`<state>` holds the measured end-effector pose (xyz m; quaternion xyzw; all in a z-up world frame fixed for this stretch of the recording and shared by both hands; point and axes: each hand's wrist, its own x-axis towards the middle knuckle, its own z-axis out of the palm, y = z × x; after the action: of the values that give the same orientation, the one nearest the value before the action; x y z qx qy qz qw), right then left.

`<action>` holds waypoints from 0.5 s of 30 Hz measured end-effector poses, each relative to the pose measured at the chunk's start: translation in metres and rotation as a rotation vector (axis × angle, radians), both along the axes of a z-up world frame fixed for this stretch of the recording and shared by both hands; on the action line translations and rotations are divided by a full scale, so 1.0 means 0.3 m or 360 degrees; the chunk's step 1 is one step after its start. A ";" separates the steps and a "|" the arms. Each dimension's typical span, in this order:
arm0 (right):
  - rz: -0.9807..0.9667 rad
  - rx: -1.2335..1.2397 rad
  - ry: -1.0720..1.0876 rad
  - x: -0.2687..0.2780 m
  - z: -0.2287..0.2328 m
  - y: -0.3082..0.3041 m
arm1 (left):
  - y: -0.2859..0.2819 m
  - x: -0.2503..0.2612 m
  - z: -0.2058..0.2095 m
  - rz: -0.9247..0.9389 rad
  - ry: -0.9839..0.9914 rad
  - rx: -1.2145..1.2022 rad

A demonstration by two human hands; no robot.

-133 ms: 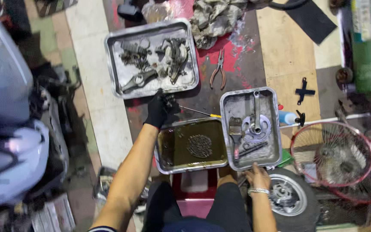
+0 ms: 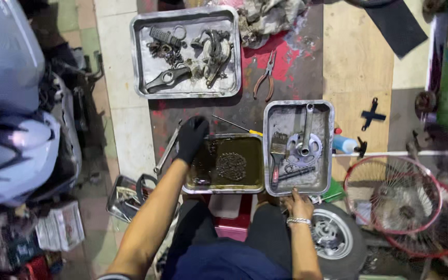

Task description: The person cleans various motorcycle engine components by wiping them with a cloth and using a brush over a tray of fluid.

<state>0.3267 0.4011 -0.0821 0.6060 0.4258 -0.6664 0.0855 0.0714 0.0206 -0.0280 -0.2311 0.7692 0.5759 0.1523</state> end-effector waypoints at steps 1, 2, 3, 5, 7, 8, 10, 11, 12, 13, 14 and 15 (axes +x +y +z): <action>-0.0015 -0.0004 -0.0056 -0.017 0.004 0.001 | -0.013 0.077 0.013 -0.0023 0.0113 -0.0386; -0.0029 -0.0006 -0.0112 -0.038 0.014 0.015 | -0.022 0.157 0.032 -0.0052 0.0217 -0.0775; -0.0014 -0.0015 -0.0047 -0.074 0.014 0.026 | -0.039 0.229 0.050 -0.0047 0.0307 -0.1104; 0.0006 -0.0032 0.0086 -0.138 0.015 0.030 | -0.085 0.369 0.073 -0.0027 0.0361 -0.1577; 0.0043 -0.0063 0.0131 -0.197 0.014 0.035 | -0.137 0.468 0.057 -0.0092 -0.0013 -0.1697; 0.0056 -0.0073 0.0158 -0.227 0.012 0.040 | -0.162 0.503 0.039 -0.0174 -0.0351 -0.1659; 0.0190 -0.0066 0.0217 -0.290 0.005 0.062 | -0.194 0.564 -0.007 0.0107 -0.0320 -0.1121; 0.0260 -0.0060 0.0244 -0.313 0.007 0.058 | -0.213 0.585 -0.027 0.0242 -0.0302 -0.0846; 0.0294 -0.0080 0.0232 -0.329 0.015 0.046 | -0.234 0.599 -0.045 0.0208 -0.0253 -0.0825; 0.0327 -0.0098 0.0215 -0.341 0.028 0.038 | -0.246 0.615 -0.061 0.0171 -0.0208 -0.0802; 0.0359 -0.0116 0.0197 -0.349 0.038 0.016 | -0.256 0.628 -0.077 0.0134 -0.0162 -0.0778; 0.0500 -0.0152 0.0125 -0.334 0.050 -0.029 | -0.267 0.640 -0.088 0.0140 -0.0160 -0.0740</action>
<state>0.2265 0.3924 -0.0670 0.5007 0.4861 -0.6875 0.2008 0.2634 -0.0595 -0.0545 -0.3216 0.8618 0.3770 0.1080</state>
